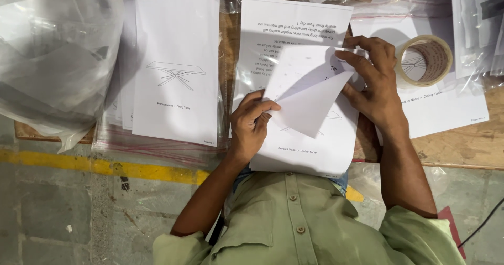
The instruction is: The person places printed instruction sheets into clear plastic poly bags on a wooden workbench. They handle the sheets and bags by hand, aligning the paper before inserting it into each bag. The person repeats this process for multiple sheets, stacking the filled bags on the table.
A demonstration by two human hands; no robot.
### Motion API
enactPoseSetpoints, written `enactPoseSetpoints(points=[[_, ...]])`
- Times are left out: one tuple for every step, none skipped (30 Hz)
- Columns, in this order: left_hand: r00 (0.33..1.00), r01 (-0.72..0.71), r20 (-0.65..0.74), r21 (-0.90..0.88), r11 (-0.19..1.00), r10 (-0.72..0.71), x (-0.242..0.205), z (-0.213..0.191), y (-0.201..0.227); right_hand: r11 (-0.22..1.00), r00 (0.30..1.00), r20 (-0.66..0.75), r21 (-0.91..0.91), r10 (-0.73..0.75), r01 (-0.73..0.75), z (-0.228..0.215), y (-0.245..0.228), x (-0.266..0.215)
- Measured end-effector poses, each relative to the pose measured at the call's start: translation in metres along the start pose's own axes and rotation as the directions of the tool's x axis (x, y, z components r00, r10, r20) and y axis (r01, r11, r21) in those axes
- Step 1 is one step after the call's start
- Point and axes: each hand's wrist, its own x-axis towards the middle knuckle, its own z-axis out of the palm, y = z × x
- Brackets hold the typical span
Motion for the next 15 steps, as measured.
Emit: enactPoseSetpoints(points=[[1.000,0.000,0.003,-0.001,1.000,0.000,-0.0006,0.0008,-0.0022,1.000,1.000,-0.001,-0.001,0.003,-0.003,-0.0002,0.0015,-0.0014],[0.999,0.032,0.009,-0.014,0.999,-0.031,-0.0012,0.0012,-0.0043,1.000,1.000,0.005,0.024,0.011,-0.011,-0.0001,0.0030,-0.0027],[0.998,0.063,0.016,-0.026,0.998,-0.063,-0.0018,0.0017,-0.0063,0.999,1.000,0.010,0.048,0.018,-0.019,-0.0001,0.0043,-0.0040],[0.998,0.062,0.019,-0.025,0.998,-0.062,-0.0013,0.0007,-0.0043,0.999,1.000,0.009,0.049,0.020,-0.020,0.0001,0.0046,-0.0032],[0.999,0.047,0.023,-0.004,0.999,-0.047,-0.0008,-0.0002,-0.0023,0.998,1.000,0.020,0.061,0.012,-0.013,0.0002,0.0049,-0.0024],[0.999,0.032,0.027,0.016,0.999,-0.033,-0.0005,-0.0011,-0.0003,0.997,0.999,0.032,0.073,0.005,-0.007,0.0005,0.0052,-0.0020],[0.999,0.032,0.030,0.017,0.999,-0.033,-0.0009,-0.0013,-0.0015,0.997,1.000,0.030,0.075,0.007,-0.010,0.0000,0.0032,-0.0007],[0.999,0.024,0.034,0.026,0.999,-0.025,-0.0014,-0.0013,-0.0025,0.997,0.999,0.032,0.077,0.009,-0.012,-0.0008,0.0011,0.0003],[0.999,0.016,0.037,0.036,0.999,-0.018,-0.0018,-0.0014,-0.0036,0.997,0.999,0.033,0.079,0.011,-0.014,-0.0015,-0.0010,0.0014],[0.999,0.016,0.041,0.035,0.999,-0.018,-0.0013,-0.0012,-0.0034,0.997,0.999,0.032,0.079,0.015,-0.018,-0.0011,0.0007,0.0003],[0.999,0.018,0.041,0.033,0.999,-0.020,-0.0008,-0.0011,-0.0033,0.997,0.999,0.033,0.073,0.017,-0.019,-0.0004,0.0023,-0.0009],[0.999,0.022,0.040,0.029,0.999,-0.024,-0.0013,-0.0006,-0.0031,0.998,0.999,0.037,0.065,0.019,-0.022,0.0001,0.0039,-0.0026],[0.999,0.025,0.043,0.028,0.999,-0.026,-0.0019,-0.0002,-0.0031,0.998,0.999,0.038,0.065,0.024,-0.026,0.0003,0.0044,-0.0039],[0.999,0.019,0.037,0.024,1.000,-0.020,-0.0019,0.0000,-0.0032,0.997,0.999,0.034,0.071,0.019,-0.022,0.0005,0.0049,-0.0042],[0.999,0.014,0.031,0.021,1.000,-0.015,-0.0019,-0.0001,-0.0031,0.997,0.999,0.029,0.077,0.015,-0.017,0.0006,0.0052,-0.0045]])
